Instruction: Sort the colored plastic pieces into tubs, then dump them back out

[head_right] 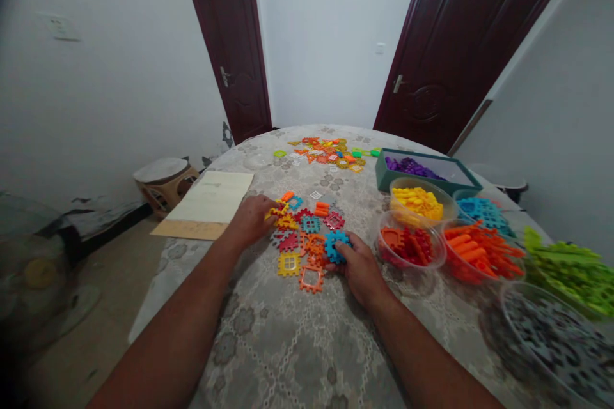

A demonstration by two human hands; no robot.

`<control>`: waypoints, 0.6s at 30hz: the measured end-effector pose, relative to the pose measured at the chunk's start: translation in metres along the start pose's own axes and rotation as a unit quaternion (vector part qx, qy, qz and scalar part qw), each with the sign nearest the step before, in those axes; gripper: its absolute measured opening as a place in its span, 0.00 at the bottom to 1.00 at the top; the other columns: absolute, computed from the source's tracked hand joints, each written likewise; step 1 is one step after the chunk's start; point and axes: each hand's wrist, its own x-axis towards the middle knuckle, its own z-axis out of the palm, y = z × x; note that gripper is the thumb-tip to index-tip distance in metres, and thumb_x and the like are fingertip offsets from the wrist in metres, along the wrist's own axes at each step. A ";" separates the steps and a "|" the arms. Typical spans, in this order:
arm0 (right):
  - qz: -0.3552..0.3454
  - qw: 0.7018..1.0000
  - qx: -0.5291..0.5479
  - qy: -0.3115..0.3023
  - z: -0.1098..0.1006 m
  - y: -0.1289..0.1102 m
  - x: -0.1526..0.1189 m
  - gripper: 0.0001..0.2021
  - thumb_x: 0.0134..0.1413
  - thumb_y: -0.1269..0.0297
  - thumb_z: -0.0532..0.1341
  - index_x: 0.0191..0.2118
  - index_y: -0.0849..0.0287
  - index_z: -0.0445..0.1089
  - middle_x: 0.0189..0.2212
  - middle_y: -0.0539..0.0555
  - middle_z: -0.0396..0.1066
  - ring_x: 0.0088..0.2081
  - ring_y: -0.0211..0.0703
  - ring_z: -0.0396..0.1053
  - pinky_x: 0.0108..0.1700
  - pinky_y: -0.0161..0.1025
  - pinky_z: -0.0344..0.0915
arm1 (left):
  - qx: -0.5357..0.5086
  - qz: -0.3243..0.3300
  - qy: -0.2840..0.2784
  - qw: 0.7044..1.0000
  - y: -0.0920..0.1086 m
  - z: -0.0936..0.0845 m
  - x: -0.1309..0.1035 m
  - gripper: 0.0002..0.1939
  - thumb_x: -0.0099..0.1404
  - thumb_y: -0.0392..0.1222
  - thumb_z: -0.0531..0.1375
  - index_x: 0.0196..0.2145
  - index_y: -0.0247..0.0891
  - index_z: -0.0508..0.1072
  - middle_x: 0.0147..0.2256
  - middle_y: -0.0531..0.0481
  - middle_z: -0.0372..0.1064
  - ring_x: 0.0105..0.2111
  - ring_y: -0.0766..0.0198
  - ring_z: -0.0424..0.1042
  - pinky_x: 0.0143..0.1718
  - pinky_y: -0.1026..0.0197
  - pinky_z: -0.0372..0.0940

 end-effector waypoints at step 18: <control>-0.008 1.000 -0.011 -0.005 0.004 -0.004 0.000 0.17 0.53 0.58 0.69 0.47 0.57 0.72 0.38 0.52 0.77 0.32 0.42 0.79 0.28 0.35 0.79 | 0.120 0.006 -0.078 0.990 0.038 0.032 0.065 0.12 0.71 0.36 0.57 0.46 0.37 0.79 0.49 0.35 0.72 0.53 0.48 0.70 0.51 0.51 0.68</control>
